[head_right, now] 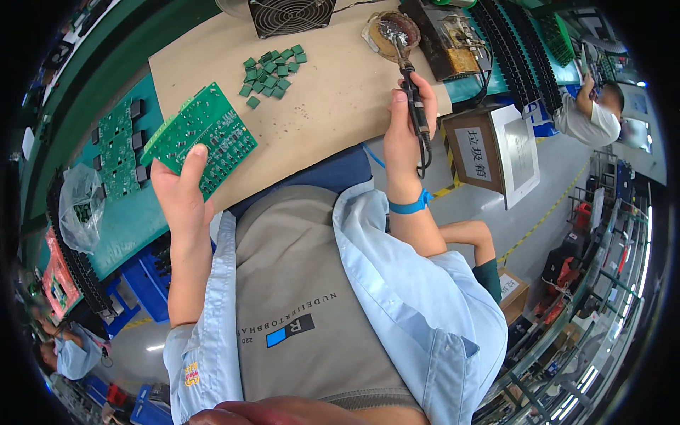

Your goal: Soldering components onto green printed circuit boards at a manual assembly station.

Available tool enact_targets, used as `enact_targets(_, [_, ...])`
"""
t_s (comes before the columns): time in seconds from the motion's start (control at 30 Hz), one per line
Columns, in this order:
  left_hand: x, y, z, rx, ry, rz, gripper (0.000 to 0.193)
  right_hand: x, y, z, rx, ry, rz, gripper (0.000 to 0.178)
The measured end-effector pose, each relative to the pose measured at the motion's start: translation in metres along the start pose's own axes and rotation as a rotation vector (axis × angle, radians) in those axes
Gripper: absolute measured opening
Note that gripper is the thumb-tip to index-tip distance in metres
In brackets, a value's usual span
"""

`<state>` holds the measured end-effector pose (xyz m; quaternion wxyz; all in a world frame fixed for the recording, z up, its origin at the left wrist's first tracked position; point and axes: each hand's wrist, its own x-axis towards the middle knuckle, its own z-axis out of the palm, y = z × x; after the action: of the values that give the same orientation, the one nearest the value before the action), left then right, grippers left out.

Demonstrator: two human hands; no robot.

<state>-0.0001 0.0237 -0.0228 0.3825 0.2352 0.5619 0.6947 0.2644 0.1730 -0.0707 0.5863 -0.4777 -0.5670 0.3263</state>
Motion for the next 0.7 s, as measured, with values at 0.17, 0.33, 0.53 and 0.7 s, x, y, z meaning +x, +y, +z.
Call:
enact_targets(0.17, [0.002,0.013,0.002,0.676,-0.054,0.808,0.036,0.005,0.001,0.004,0.155,0.004,-0.025,0.035])
enact_targets(0.33, [-0.003,0.022,0.005,0.759,-0.289,1.05,0.034,0.016,-0.006,0.017,0.205,0.013,-0.062,0.034])
enact_targets(0.53, [-0.007,0.021,0.008,0.845,-0.351,1.159,0.023,0.016,-0.006,0.032,0.133,-0.05,0.003,0.037])
enact_targets(0.7, [-0.006,0.02,0.007,0.873,-0.388,1.297,0.018,0.012,0.0,0.039,0.137,-0.041,-0.036,0.037])
